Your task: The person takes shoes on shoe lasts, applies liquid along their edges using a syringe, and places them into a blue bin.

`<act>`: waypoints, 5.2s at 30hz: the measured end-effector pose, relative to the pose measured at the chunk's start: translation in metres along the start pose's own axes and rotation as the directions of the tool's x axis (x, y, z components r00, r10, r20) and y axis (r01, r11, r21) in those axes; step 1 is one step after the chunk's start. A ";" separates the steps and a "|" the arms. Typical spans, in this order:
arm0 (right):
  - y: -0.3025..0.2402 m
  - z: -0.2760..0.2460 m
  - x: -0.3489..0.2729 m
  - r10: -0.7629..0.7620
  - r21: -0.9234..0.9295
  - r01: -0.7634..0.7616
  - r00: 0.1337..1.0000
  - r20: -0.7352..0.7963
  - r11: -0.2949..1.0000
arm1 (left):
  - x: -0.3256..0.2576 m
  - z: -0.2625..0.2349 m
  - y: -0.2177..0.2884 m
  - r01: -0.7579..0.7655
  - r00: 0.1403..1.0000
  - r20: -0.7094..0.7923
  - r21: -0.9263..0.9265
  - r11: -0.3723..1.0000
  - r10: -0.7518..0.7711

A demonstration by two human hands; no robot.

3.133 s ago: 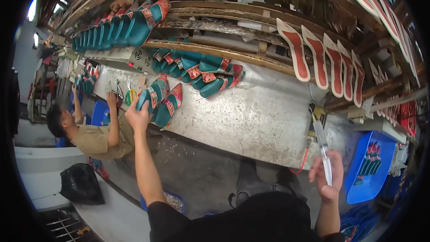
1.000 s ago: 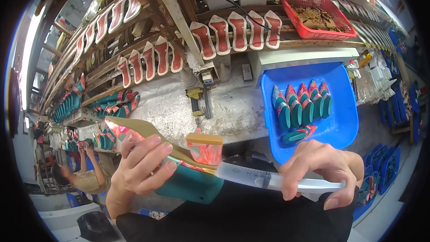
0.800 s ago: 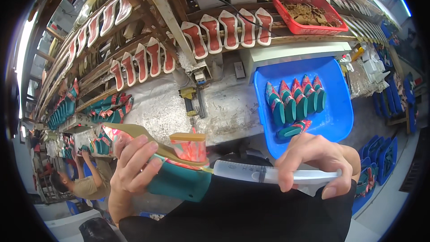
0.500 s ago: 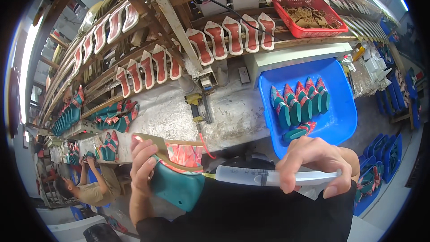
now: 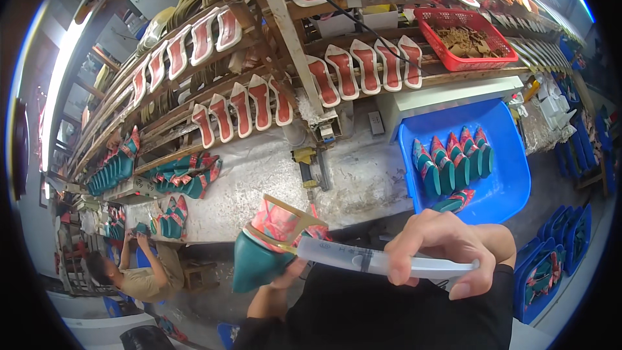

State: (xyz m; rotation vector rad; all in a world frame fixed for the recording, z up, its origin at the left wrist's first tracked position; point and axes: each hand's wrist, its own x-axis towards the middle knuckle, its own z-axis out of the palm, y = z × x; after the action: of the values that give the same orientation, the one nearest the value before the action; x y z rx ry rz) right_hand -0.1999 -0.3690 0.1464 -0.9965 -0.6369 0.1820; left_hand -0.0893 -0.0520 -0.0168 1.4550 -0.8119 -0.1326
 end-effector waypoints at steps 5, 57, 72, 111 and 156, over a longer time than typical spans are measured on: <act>0.009 0.008 0.014 0.001 -0.013 -0.002 1.000 -0.022 1.000 | -0.005 0.002 -0.005 0.038 0.974 0.224 -0.015 0.999 -0.034; 0.097 0.040 0.045 0.120 -0.172 -0.140 0.985 -0.124 0.975 | 0.000 -0.055 0.021 0.154 0.934 0.056 -0.954 0.257 -0.354; 0.081 0.045 0.040 0.266 -0.179 -0.288 0.954 -0.140 0.941 | 0.002 -0.067 0.026 0.120 0.899 -0.060 -0.919 0.376 -0.434; 0.105 0.052 0.018 0.254 -0.134 -0.279 0.950 -0.180 0.951 | -0.002 -0.106 -0.013 -0.328 0.660 -0.298 -0.940 0.093 -0.690; 0.166 0.006 0.076 -0.328 -0.816 -0.134 0.870 -0.368 0.562 | 0.041 -0.031 -0.016 -0.060 0.998 0.013 0.485 0.872 0.062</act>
State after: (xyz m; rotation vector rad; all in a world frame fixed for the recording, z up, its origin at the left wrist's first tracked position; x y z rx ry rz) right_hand -0.1188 -0.2420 0.0434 -1.8503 -0.2722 -0.5424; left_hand -0.0354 -0.0514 -0.0118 1.8988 -0.9298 0.1344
